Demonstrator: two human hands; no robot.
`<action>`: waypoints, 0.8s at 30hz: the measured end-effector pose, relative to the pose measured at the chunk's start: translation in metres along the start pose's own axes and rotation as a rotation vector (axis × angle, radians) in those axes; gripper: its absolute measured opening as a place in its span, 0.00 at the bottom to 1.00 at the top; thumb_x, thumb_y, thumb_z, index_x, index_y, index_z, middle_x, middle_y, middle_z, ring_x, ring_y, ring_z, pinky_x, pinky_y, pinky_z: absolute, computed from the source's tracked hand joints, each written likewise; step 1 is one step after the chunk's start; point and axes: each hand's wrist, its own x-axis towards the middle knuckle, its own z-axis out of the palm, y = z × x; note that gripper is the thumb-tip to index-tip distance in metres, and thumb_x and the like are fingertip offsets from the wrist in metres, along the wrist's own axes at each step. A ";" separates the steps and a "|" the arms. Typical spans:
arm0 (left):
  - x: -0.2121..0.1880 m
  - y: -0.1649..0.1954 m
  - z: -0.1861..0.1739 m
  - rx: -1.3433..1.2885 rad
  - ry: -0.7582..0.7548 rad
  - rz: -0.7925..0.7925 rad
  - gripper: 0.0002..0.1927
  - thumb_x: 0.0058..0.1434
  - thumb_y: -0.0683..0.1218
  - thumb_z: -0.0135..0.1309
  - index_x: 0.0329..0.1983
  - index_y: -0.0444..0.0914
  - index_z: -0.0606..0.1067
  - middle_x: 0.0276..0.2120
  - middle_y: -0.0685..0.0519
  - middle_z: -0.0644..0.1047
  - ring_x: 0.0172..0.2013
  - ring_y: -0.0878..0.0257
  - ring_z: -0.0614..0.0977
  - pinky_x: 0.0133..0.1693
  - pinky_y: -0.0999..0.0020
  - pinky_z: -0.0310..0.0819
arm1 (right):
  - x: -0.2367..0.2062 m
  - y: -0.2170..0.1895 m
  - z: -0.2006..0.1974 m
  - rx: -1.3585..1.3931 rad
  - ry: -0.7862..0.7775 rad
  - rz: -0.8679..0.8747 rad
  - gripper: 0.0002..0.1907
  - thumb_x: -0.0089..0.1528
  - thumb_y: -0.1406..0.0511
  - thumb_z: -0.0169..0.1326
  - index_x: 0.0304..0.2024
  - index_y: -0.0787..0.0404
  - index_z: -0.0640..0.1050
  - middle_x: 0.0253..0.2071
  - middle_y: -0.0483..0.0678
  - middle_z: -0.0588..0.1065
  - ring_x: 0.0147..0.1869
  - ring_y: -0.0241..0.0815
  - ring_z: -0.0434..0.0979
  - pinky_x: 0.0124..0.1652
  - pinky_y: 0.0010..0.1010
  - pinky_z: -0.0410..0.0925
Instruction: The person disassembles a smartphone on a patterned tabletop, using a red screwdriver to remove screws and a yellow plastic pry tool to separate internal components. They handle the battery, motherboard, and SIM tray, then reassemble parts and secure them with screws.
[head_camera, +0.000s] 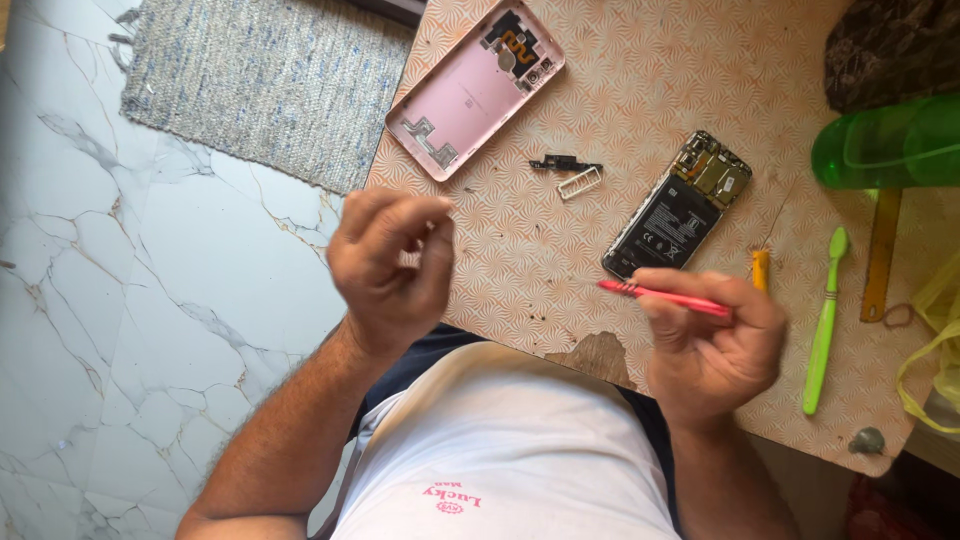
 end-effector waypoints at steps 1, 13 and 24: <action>0.001 0.001 0.001 0.066 -0.034 0.067 0.11 0.61 0.32 0.61 0.44 0.37 0.78 0.33 0.54 0.76 0.30 0.64 0.73 0.33 0.72 0.67 | -0.001 -0.002 -0.001 -0.023 -0.023 0.008 0.21 0.69 0.70 0.62 0.58 0.64 0.65 0.43 0.61 0.80 0.44 0.41 0.84 0.44 0.25 0.78; 0.019 0.014 0.017 0.201 -0.579 0.308 0.19 0.56 0.50 0.65 0.47 0.37 0.78 0.37 0.50 0.77 0.38 0.58 0.78 0.42 0.58 0.65 | 0.012 -0.013 0.025 -0.026 -0.054 0.006 0.18 0.66 0.71 0.59 0.54 0.65 0.66 0.44 0.59 0.81 0.46 0.38 0.84 0.45 0.26 0.79; 0.005 0.027 0.007 0.266 -0.593 0.310 0.04 0.54 0.43 0.64 0.33 0.42 0.81 0.30 0.58 0.76 0.34 0.62 0.76 0.41 0.61 0.65 | -0.012 -0.026 0.026 0.040 -0.050 -0.049 0.16 0.65 0.71 0.61 0.50 0.64 0.68 0.44 0.60 0.80 0.48 0.42 0.84 0.47 0.30 0.80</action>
